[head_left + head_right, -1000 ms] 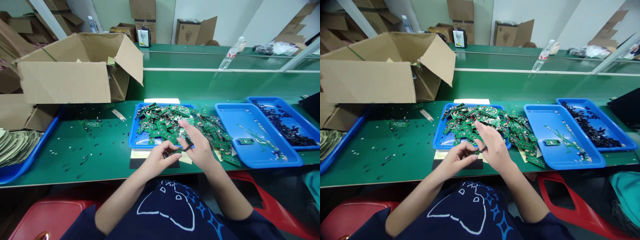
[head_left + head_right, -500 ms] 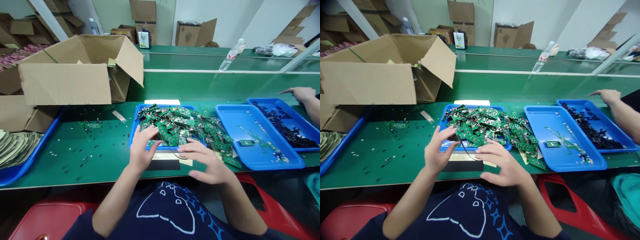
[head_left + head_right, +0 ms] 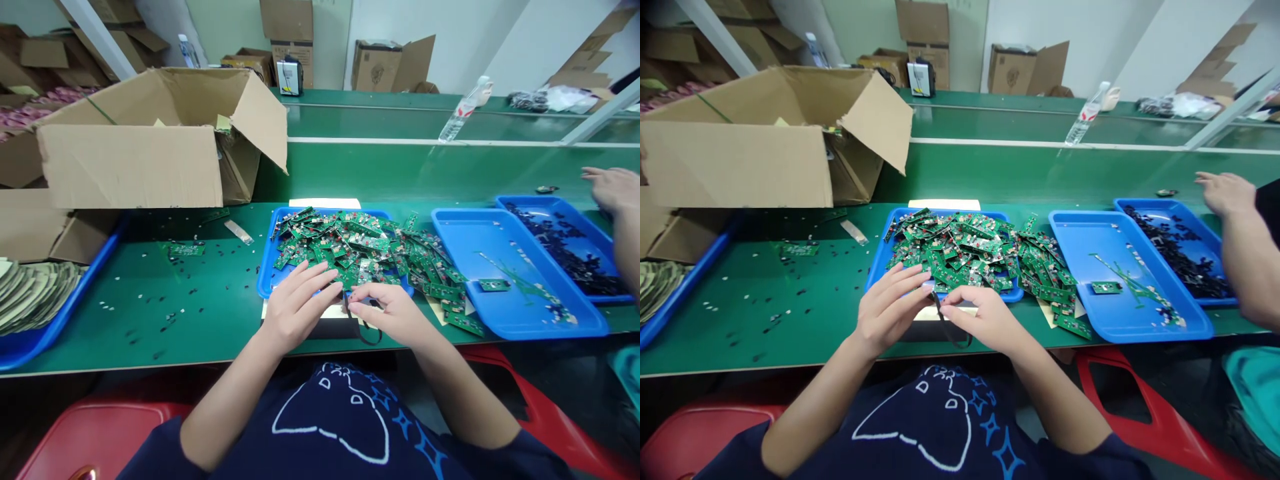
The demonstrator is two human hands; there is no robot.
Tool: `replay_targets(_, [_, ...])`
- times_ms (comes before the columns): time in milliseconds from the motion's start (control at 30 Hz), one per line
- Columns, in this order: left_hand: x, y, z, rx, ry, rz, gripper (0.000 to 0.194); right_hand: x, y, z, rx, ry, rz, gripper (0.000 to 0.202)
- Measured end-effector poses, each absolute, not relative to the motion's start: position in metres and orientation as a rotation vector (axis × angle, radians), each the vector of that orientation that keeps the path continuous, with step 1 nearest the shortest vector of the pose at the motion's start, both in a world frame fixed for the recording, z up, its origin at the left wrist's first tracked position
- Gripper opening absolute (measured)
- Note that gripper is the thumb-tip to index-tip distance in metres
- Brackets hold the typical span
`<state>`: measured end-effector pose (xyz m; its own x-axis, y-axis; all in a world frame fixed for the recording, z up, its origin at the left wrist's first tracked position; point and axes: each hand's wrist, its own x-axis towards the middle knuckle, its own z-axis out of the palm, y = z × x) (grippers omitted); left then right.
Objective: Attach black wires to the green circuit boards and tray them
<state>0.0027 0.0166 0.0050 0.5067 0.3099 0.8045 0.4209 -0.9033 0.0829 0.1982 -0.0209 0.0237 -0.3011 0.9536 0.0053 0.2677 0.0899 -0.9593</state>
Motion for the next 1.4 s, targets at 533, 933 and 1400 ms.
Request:
replay_targets(533, [0.008,0.015,0.007,-2.812,-0.787,-1.624,0.029,0.181,-0.016,0.008,-0.738,-0.830,2.130,0.032])
replay_targets(933, [0.020,-0.001,0.004,-2.969,-1.517,-2.174,0.022,0.183,-0.014,0.009,-1.126,-1.184,1.442,0.027])
replay_targets(1400, [0.028,-0.013,-0.005,-3.011,-1.871,-2.734,0.027,0.187,-0.014,0.010,-1.105,-1.719,0.499,0.009])
